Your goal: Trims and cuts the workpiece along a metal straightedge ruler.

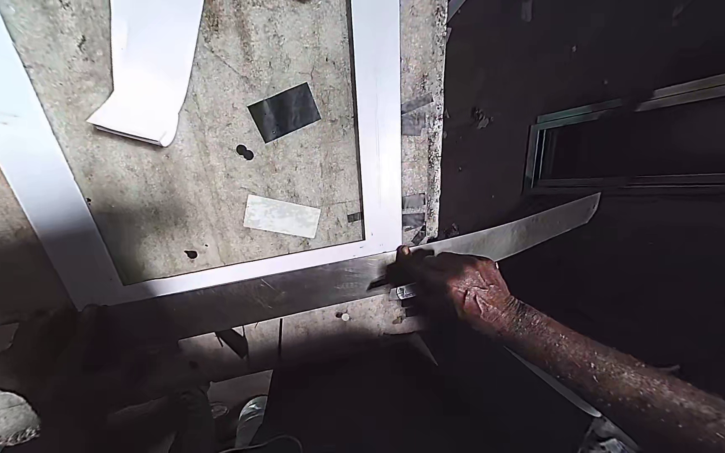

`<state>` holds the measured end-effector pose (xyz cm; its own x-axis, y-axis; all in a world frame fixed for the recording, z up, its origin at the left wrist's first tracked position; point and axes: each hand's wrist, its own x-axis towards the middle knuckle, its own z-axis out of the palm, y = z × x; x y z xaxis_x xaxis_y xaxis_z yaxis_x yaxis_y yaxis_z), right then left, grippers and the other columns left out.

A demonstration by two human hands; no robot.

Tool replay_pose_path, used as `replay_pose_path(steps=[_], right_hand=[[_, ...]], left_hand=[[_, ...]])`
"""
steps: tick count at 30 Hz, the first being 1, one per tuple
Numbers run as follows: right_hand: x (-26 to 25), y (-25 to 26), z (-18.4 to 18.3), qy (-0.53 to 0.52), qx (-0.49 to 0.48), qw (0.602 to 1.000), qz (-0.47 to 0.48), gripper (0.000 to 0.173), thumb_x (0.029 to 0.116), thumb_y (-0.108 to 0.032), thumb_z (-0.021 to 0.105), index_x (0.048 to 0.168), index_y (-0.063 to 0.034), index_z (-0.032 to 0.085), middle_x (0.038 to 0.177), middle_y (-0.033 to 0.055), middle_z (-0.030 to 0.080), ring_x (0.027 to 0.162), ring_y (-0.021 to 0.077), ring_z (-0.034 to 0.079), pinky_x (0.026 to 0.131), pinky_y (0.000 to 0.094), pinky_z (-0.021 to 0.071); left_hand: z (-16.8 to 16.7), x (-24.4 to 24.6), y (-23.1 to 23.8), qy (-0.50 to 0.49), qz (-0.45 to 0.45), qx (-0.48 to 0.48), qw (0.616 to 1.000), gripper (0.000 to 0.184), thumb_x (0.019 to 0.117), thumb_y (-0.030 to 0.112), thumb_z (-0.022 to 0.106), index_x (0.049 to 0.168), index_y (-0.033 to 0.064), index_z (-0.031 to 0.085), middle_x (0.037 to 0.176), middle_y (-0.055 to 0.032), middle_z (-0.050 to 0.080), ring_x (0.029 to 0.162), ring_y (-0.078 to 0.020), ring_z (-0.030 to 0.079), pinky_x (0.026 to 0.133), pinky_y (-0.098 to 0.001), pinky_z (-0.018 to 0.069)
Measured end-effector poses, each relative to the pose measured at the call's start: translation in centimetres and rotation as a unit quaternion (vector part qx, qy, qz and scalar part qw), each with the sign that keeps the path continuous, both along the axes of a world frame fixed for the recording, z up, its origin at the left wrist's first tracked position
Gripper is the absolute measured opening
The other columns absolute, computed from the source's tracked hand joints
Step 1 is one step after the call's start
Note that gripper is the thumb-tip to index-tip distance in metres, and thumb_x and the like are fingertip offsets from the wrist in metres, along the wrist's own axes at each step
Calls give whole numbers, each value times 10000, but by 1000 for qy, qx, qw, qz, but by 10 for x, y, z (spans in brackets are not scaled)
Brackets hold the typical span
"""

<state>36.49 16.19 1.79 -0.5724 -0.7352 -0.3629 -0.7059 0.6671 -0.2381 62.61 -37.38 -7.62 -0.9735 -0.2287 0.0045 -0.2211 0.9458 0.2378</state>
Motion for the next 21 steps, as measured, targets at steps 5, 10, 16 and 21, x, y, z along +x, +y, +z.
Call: replay_pose_path(steps=[5, 10, 16, 21], right_hand=[[-2, -1, 1, -8, 11, 1000, 9, 545, 866, -313, 686, 1381, -139, 651, 864, 94, 722, 684, 306, 692, 522, 455, 518], [-2, -6, 6, -19, 46, 999, 10, 579, 844, -303, 725, 1398, -153, 642, 834, 104, 718, 678, 318, 694, 526, 471, 518], [-5, -10, 7, -18, 51, 999, 10, 622, 827, -372, 761, 1401, -164, 642, 923, 116, 749, 739, 329, 723, 577, 502, 549], [-5, -10, 12, -20, 67, 997, 12, 594, 801, -391, 803, 1335, -161, 681, 958, 125, 760, 744, 367, 731, 561, 554, 550]], left_hand=[[7, -9, 7, 3, -4, -11, 1000, 999, 741, 904, 524, 1480, 233, 530, 1492, -230, 493, 1461, -376, 376, 1168, -576, 228], [9, -13, 11, 21, -2, -5, 1000, 950, 759, 889, 527, 1464, 253, 550, 1455, -234, 525, 1451, -417, 374, 1162, -591, 240], [13, -9, 15, 17, 18, -29, 999, 924, 786, 882, 458, 1484, 284, 547, 1401, -212, 556, 1353, -400, 453, 1090, -619, 258], [38, -28, 65, -40, 130, -38, 990, 928, 870, 862, 342, 1496, 208, 546, 1376, -238, 592, 1271, -445, 540, 1034, -687, 336]])
